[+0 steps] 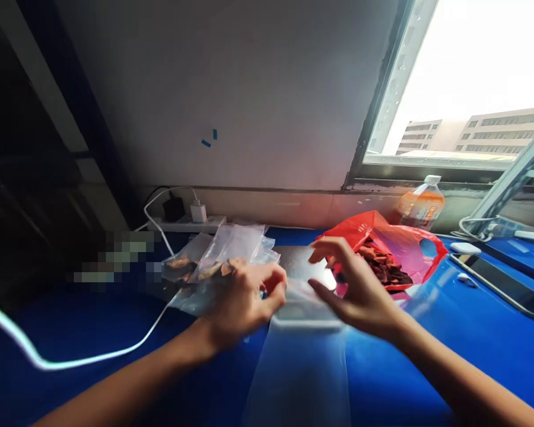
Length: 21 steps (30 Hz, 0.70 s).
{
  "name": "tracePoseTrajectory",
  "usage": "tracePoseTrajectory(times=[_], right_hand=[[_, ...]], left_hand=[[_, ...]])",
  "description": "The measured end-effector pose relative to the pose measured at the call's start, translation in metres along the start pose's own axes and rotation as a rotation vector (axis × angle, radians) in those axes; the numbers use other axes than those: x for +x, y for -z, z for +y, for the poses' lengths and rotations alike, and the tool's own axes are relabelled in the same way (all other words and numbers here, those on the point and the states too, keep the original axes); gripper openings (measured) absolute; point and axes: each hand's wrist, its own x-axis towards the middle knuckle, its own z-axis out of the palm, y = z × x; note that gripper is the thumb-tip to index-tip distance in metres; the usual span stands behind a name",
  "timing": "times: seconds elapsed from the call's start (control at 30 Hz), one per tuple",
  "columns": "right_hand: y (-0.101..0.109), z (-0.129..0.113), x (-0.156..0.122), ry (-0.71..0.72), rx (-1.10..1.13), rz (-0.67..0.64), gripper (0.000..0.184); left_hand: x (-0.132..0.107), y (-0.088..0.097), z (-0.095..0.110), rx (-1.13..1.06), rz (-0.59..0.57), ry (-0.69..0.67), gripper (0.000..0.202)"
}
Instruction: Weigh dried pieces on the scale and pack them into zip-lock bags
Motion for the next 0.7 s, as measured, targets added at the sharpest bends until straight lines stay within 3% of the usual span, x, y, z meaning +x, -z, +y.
tracePoseTrajectory(times=[0.13, 0.3, 0.43, 0.57, 0.7], right_hand=[[-0.016, -0.015, -0.011, 0.091, -0.100, -0.121, 0.033], [-0.025, -0.015, -0.015, 0.027, -0.134, -0.078, 0.033], [-0.026, -0.016, -0.013, 0.016, -0.153, -0.083, 0.029], [-0.018, -0.019, -0.012, 0.022, -0.140, -0.095, 0.025], [-0.006, -0.019, -0.011, 0.061, -0.180, -0.099, 0.020]], left_hand=[[-0.005, -0.010, 0.003, 0.024, -0.049, -0.098, 0.014], [-0.007, -0.015, 0.001, 0.043, -0.062, -0.111, 0.014], [-0.005, -0.018, 0.003, 0.111, 0.054, -0.188, 0.011], [-0.001, -0.016, 0.006, 0.103, 0.129, -0.354, 0.013], [0.000, -0.008, 0.008, 0.106, 0.187, -0.357, 0.012]])
